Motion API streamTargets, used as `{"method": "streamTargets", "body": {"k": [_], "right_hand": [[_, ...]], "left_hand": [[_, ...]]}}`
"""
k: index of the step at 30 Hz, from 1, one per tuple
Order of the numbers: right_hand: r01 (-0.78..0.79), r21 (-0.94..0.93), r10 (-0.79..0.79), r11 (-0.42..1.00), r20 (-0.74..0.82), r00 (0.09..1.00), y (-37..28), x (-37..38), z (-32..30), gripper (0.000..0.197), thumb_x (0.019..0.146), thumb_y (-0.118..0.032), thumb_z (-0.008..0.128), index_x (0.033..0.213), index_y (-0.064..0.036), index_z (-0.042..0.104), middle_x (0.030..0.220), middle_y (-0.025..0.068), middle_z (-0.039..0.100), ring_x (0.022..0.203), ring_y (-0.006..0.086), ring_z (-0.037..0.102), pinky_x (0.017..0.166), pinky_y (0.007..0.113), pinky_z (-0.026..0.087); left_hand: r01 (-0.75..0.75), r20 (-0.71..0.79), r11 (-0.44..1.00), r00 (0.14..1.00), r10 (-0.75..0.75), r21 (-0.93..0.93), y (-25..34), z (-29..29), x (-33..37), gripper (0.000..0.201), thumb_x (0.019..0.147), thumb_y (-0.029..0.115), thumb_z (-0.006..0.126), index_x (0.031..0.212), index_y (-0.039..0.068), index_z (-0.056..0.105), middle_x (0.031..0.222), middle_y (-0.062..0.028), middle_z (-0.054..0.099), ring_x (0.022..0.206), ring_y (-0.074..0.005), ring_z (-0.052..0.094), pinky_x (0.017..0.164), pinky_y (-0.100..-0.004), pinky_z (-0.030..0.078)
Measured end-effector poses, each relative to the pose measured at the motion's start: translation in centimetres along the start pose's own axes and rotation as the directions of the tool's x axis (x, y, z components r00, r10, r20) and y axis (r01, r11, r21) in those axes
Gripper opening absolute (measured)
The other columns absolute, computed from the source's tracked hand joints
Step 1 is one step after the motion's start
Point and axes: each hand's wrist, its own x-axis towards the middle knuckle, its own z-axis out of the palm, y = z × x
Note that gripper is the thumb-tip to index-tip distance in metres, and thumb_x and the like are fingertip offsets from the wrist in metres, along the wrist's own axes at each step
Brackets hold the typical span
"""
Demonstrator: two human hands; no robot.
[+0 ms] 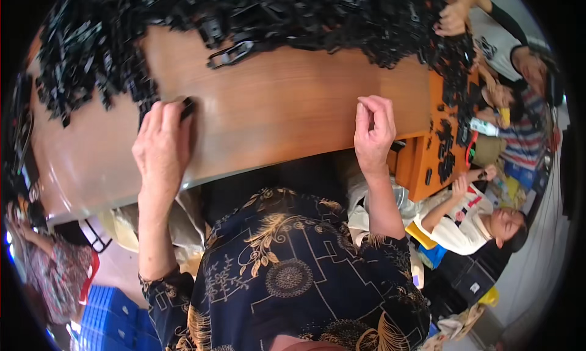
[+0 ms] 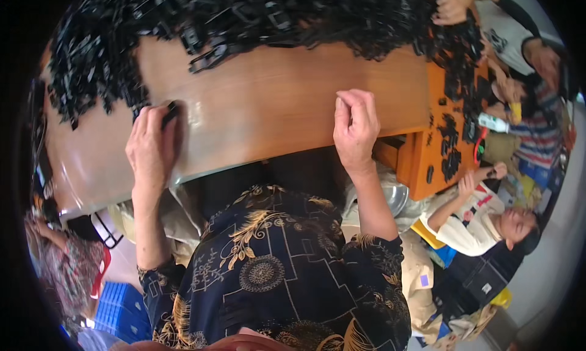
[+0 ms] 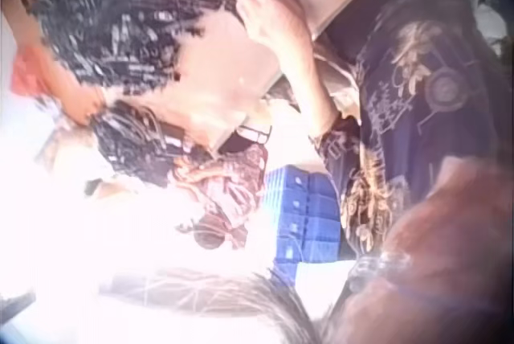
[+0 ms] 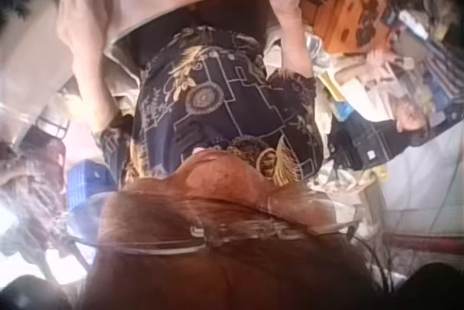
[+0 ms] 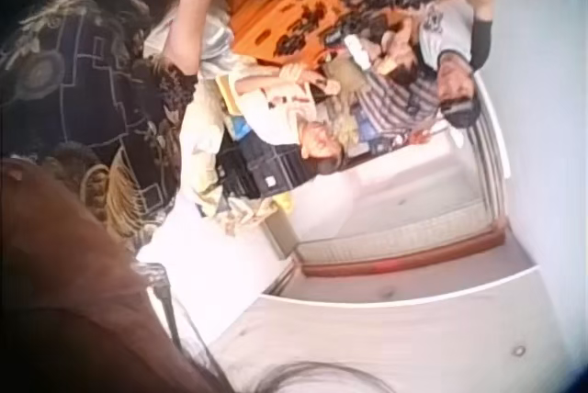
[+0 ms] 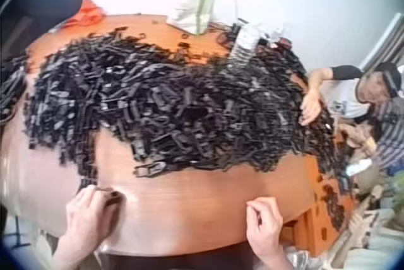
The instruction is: The person repeatedly picks up plastic components from a pile on the table and assembles them together by hand.
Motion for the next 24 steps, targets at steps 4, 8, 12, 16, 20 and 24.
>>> {"method": "streamTargets", "body": {"k": [4,8,12,16,20,24], "right_hand": [[-0.015,-0.135,0.006,0.991,-0.066,0.998,5.0,3.5,-4.2,0.016,0.087,0.001,0.064,0.103,-0.0035,0.064,0.102,0.0100,0.058,0.074,0.0198,0.060,0.063,0.031,0.051],[-0.065,-0.197,0.033,0.978,-0.161,0.986,4.6,4.7,-2.4,0.021,0.085,-0.004,0.068,0.106,-0.0051,0.064,0.106,0.0099,0.056,0.074,0.0223,0.060,0.066,0.033,0.052],[-0.052,-0.240,0.018,0.969,-0.140,0.990,5.7,7.9,-1.4,0.022,0.086,-0.013,0.069,0.107,-0.0056,0.065,0.099,0.0099,0.060,0.074,0.0239,0.062,0.070,0.036,0.051],[0.068,-0.188,-0.088,0.980,-0.101,0.991,7.1,9.0,-2.0,0.009,0.088,-0.009,0.066,0.095,-0.0033,0.069,0.086,0.0109,0.065,0.077,0.0267,0.064,0.069,0.034,0.050],[0.028,-0.157,-0.018,0.987,0.064,0.998,5.2,9.6,-3.4,0.007,0.088,-0.007,0.065,0.094,-0.0027,0.067,0.086,0.0111,0.066,0.075,0.0266,0.064,0.068,0.034,0.050],[-0.045,-0.171,0.084,0.984,0.225,0.971,2.6,9.9,-4.0,0.008,0.089,-0.008,0.064,0.095,-0.0025,0.066,0.081,0.0088,0.066,0.070,0.0199,0.063,0.065,0.031,0.049]], "left_hand": [[0.080,-0.053,0.994,0.995,-0.084,-0.069,3.8,2.2,1.2,0.016,0.084,0.007,0.067,0.095,0.006,0.056,0.091,-0.0101,0.059,0.088,-0.0301,0.060,0.073,-0.0380,0.049],[0.025,-0.051,0.998,0.998,-0.028,-0.063,2.3,1.3,1.8,0.016,0.081,0.005,0.068,0.090,0.005,0.055,0.088,-0.0100,0.058,0.085,-0.0303,0.059,0.072,-0.0375,0.047],[-0.028,-0.022,0.999,0.999,0.027,-0.029,3.4,0.5,1.7,0.017,0.078,0.003,0.069,0.088,0.005,0.055,0.086,-0.0101,0.058,0.081,-0.0308,0.057,0.072,-0.0378,0.047],[-0.010,0.022,1.000,1.000,0.010,-0.015,4.0,0.5,2.0,0.017,0.081,0.011,0.070,0.091,0.004,0.058,0.088,-0.0117,0.058,0.086,-0.0325,0.058,0.074,-0.0394,0.047],[-0.024,-0.111,0.995,0.994,0.013,-0.100,4.2,1.7,2.5,0.021,0.083,0.016,0.071,0.097,0.005,0.060,0.091,-0.0099,0.059,0.089,-0.0301,0.060,0.075,-0.0372,0.049],[-0.079,-0.230,0.990,0.972,0.049,-0.120,5.0,3.4,5.2,0.027,0.083,0.018,0.071,0.106,0.007,0.062,0.092,-0.0096,0.060,0.087,-0.0287,0.062,0.074,-0.0373,0.050]]}}
